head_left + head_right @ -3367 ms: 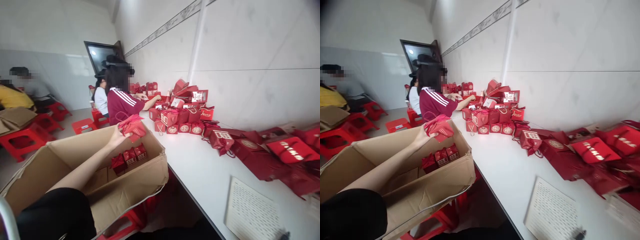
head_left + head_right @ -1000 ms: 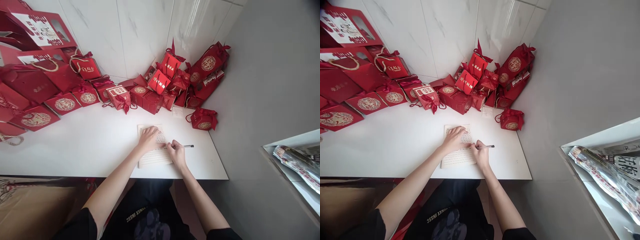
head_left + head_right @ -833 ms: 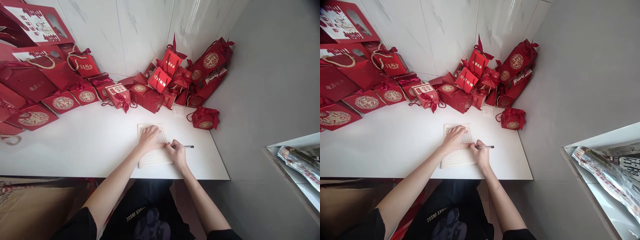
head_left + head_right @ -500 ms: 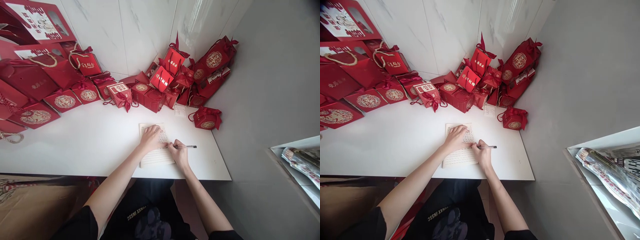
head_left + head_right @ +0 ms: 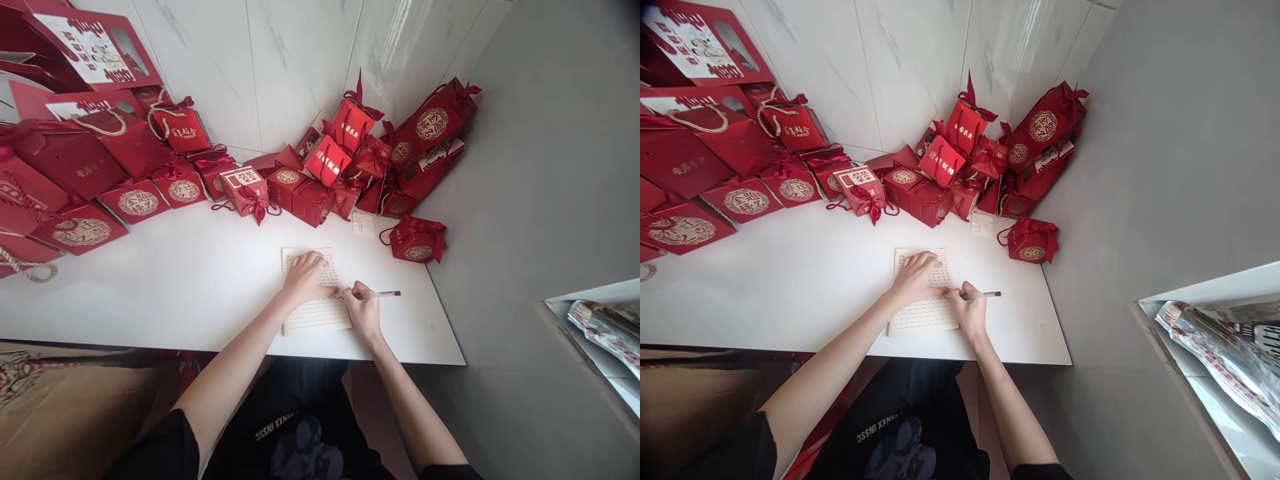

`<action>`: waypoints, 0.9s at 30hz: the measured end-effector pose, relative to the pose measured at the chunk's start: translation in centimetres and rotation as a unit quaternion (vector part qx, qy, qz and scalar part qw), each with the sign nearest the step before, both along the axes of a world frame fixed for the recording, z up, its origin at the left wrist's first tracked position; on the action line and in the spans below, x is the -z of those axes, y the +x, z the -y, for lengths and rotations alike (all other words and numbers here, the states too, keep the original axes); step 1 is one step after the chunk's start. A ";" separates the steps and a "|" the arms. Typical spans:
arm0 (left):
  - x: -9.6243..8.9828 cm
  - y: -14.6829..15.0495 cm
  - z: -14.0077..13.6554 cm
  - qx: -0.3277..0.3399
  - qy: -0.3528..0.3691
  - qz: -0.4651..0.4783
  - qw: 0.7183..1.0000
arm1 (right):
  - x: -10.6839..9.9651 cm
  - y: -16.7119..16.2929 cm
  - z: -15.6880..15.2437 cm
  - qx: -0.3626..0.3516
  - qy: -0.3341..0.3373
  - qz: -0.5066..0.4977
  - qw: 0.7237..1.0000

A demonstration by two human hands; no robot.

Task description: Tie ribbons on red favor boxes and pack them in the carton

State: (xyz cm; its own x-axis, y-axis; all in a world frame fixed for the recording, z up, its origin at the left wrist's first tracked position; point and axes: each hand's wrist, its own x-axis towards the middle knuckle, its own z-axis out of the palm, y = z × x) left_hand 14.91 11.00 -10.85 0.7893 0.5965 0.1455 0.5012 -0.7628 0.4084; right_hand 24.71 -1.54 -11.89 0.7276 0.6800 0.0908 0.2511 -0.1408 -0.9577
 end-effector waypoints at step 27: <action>-8.2 -3.5 -18.1 -0.318 0.038 0.081 0.944 | 4.3 2.7 -0.2 0.104 0.001 0.219 0.970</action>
